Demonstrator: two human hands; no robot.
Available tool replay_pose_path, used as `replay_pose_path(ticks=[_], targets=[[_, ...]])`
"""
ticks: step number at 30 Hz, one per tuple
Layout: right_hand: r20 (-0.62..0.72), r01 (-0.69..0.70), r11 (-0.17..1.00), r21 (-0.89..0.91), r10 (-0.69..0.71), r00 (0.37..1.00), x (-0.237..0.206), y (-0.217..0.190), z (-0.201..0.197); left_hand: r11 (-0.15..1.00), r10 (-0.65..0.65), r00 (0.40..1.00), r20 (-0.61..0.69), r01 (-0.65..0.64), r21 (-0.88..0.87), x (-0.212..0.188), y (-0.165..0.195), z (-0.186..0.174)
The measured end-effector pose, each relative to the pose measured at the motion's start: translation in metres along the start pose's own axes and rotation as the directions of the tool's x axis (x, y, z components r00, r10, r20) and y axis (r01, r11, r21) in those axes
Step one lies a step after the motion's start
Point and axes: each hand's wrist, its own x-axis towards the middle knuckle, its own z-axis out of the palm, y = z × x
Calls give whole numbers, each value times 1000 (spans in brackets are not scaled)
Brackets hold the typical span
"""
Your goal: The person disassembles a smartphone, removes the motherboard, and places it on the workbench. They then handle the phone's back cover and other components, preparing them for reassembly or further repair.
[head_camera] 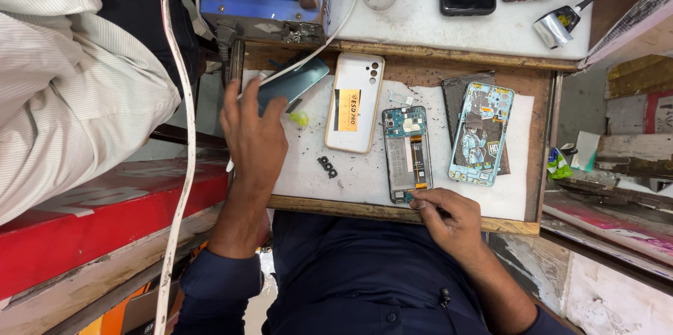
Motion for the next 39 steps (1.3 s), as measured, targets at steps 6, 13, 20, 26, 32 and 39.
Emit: replay_pose_path(ticks=[6, 13, 20, 26, 32, 39], targets=[[6, 1, 1000, 26, -1, 1000, 2, -2, -1, 994, 101, 993, -55, -99, 36, 4, -1, 3], [4, -10, 1000, 12, 10, 1000, 2, -4, -1, 991, -44, 997, 56, 37, 125, 7, 13, 5], [9, -12, 1000, 21, 12, 1000, 4, -5, -2, 987, -83, 995, 48, 75, 143, 3, 19, 8], [-1, -44, 998, 39, 44, 999, 3, -6, -3, 992, -80, 995, 62, 73, 104, -15, 18, -2], [-17, -61, 994, 94, 63, 998, 1, -2, -3, 986, -116, 987, 115, 101, 134, -43, 25, -31], [-75, -172, 979, 106, 180, 981, -2, -5, -13, 974, -213, 935, 284, 225, -9, -65, 30, -45]])
